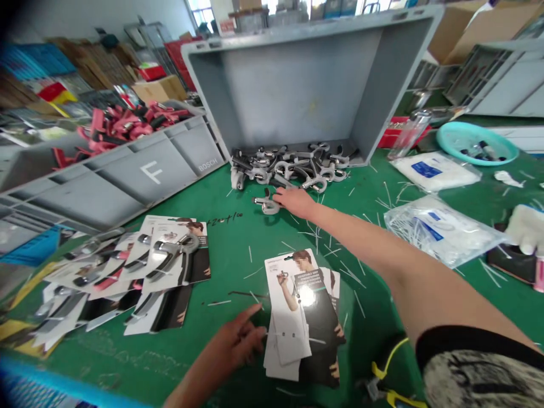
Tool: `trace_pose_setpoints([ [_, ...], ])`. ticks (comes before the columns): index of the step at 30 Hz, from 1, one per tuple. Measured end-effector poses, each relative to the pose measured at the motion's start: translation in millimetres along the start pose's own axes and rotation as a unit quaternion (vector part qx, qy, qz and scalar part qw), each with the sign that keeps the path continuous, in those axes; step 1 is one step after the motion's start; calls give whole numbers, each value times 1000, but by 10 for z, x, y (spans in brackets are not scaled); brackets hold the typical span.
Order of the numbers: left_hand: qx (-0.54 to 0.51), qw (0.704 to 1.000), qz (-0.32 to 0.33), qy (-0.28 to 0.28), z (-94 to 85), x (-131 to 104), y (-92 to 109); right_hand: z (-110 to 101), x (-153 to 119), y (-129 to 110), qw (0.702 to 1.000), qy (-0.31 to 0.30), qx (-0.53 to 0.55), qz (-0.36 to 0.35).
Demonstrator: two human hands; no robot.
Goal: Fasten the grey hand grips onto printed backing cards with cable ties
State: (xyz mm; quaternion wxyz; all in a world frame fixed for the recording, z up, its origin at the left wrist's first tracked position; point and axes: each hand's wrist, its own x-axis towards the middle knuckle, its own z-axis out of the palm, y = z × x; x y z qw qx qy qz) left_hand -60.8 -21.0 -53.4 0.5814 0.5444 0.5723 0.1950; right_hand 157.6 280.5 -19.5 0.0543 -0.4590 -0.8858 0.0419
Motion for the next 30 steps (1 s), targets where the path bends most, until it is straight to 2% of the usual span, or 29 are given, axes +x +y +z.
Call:
trace_pose_setpoints([
  [3, -15, 996, 34, 84, -214, -12, 115, -260, -655, -171, 999, 27, 27, -10],
  [5, -22, 988, 90, 124, -249, 16, 262, -414, -1138, -345, 988, 67, 138, 4],
  [6, -15, 981, 133, 143, -235, 42, 345, -472, -1370, -437, 973, 70, 219, 13],
  [8, 24, 955, 233, 183, -162, 115, 495, -530, -1777, -609, 919, 42, 389, 46],
  [10, 74, 929, 304, 198, -67, 204, 593, -495, -2079, -747, 839, 4, 535, 101],
  [13, 129, 919, 341, 150, 47, 331, 609, -300, -2326, -876, 710, -39, 680, 181],
  [14, 143, 917, 345, 136, 71, 365, 586, -218, -2363, -900, 681, -50, 705, 193],
  [15, 156, 915, 348, 130, 91, 391, 554, -136, -2385, -916, 670, -57, 714, 196],
  [16, 168, 913, 348, 131, 105, 410, 517, -61, -2396, -924, 687, -60, 699, 190],
  [19, 192, 911, 342, 130, 135, 412, 410, 95, -2415, -916, 808, -56, 562, 166],
  [20, 196, 912, 341, 118, 143, 398, 380, 119, -2432, -908, 840, -52, 514, 163],
  [21, 199, 913, 341, 100, 148, 380, 355, 129, -2459, -900, 859, -45, 481, 167],
  [23, 197, 917, 342, 64, 150, 353, 318, 120, -2548, -897, 886, -18, 426, 181],
  [25, 187, 919, 340, 61, 142, 363, 303, 88, -2668, -923, 925, 18, 340, 167],
  [27, 178, 921, 335, 93, 134, 424, 313, 54, -2782, -976, 954, 31, 276, 112],
  [30, 192, 914, 331, 135, 163, 567, 373, 34, -2863, -1069, 960, 17, 279, 29],
])
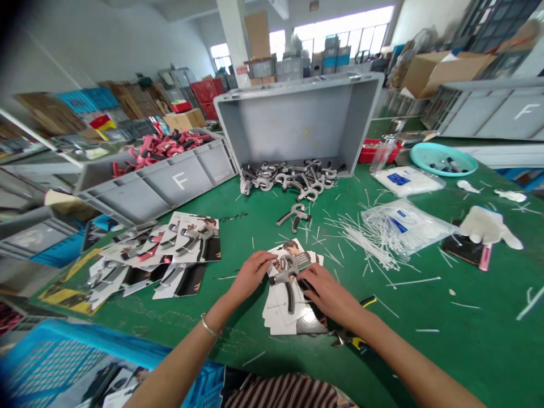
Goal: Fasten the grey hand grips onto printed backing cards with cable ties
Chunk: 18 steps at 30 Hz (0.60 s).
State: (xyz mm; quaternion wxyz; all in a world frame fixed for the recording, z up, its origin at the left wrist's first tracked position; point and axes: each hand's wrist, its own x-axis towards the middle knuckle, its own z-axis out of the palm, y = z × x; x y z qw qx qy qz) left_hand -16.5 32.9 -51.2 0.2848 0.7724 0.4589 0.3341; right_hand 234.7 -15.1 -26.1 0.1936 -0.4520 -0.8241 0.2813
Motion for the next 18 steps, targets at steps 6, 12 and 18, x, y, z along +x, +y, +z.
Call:
trace_pose_setpoints([
  [6, 36, 999, 19, -24, 142, 129, 152, 125, 168, 43, 997, 52, 64, 0],
  [12, -63, 997, -33, -11, 239, 97, 200, 256, 350, 173, 981, 123, 146, 34],
  [18, -95, 995, -34, 27, 350, 83, 125, 249, 323, 157, 976, 126, 176, 24],
])
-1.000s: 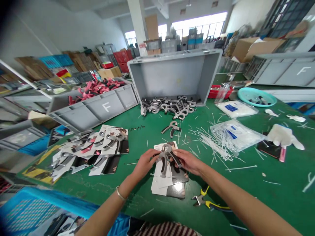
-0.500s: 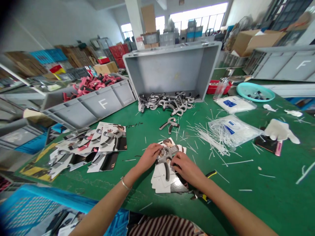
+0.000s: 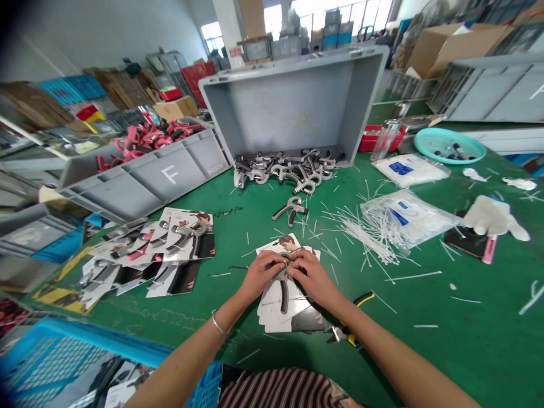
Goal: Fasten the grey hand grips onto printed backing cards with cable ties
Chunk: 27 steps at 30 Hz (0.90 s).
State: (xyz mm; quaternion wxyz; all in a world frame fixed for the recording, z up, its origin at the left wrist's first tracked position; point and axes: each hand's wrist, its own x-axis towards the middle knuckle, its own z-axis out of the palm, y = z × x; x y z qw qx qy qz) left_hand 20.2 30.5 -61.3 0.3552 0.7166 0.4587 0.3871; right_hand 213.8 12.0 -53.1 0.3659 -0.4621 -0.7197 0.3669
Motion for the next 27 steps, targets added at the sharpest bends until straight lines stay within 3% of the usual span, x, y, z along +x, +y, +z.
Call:
trace_pose_setpoints([
  [6, -18, 1000, 5, -1, -1, -19, 1, -2, -43, 75, 1000, -29, -7, -7],
  [19, 6, 999, 51, 6, 19, -51, -32, 21, -40, 105, 1000, -29, -3, -2],
  [23, 45, 996, 72, -28, -17, -94, -12, 41, -37, 93, 1000, -7, 10, 5],
  [27, 55, 997, 25, -42, -101, -83, 98, 38, -25, 51, 1000, -13, 19, 7],
])
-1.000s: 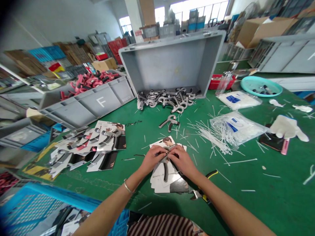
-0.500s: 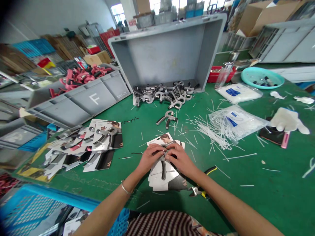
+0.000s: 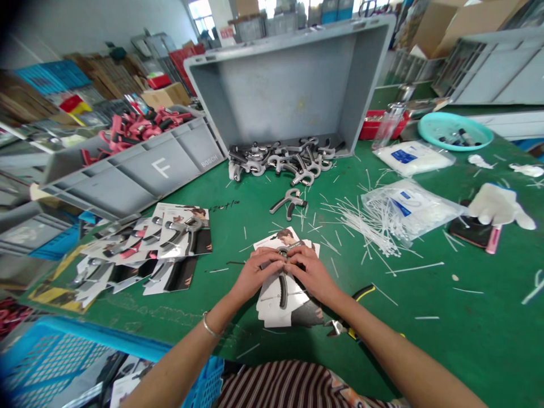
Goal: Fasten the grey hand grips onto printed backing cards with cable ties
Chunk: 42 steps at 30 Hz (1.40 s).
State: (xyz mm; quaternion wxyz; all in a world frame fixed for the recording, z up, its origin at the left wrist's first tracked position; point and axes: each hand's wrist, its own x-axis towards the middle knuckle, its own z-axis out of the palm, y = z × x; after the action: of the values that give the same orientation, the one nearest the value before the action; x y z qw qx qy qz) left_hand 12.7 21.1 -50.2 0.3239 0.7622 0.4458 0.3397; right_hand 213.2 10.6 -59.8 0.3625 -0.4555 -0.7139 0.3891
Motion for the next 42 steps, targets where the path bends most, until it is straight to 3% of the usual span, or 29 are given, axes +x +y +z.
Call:
trace_pose_setpoints([
  [3, 38, 998, -25, 34, -24, 14, 142, 7, -1, -9, 1000, -1, 5, -11],
  [7, 116, 992, 13, 50, 95, -108, 340, 64, -23, 9, 999, 43, 0, -1],
  [12, 228, 966, 117, -24, 398, -455, 328, 145, -24, 18, 998, 62, 7, 4],
  [15, 276, 945, 156, -77, 485, -573, 274, 156, -4, 10, 998, 65, -1, 3],
  [18, 266, 954, 114, -75, 402, -614, 317, 97, -29, -39, 998, 59, -23, -9],
  [22, 266, 963, -33, 30, 186, -716, 377, -63, -201, -218, 990, -43, -116, -61],
  [25, 260, 962, -88, 2, 118, -799, 345, -110, -336, -381, 957, -147, -226, -103],
  [27, 231, 968, -91, -18, 112, -813, 316, -81, -376, -448, 938, -172, -277, -116],
  [34, 25, 991, -127, -44, -76, -800, 216, 61, -349, -340, 940, -163, -287, -87],
  [37, -22, 994, -109, -19, -73, -767, 173, 72, -303, -284, 939, -154, -298, -72],
  [42, -38, 996, -77, 38, 86, -346, 57, 9, 16, -228, 951, -86, -289, -66],
])
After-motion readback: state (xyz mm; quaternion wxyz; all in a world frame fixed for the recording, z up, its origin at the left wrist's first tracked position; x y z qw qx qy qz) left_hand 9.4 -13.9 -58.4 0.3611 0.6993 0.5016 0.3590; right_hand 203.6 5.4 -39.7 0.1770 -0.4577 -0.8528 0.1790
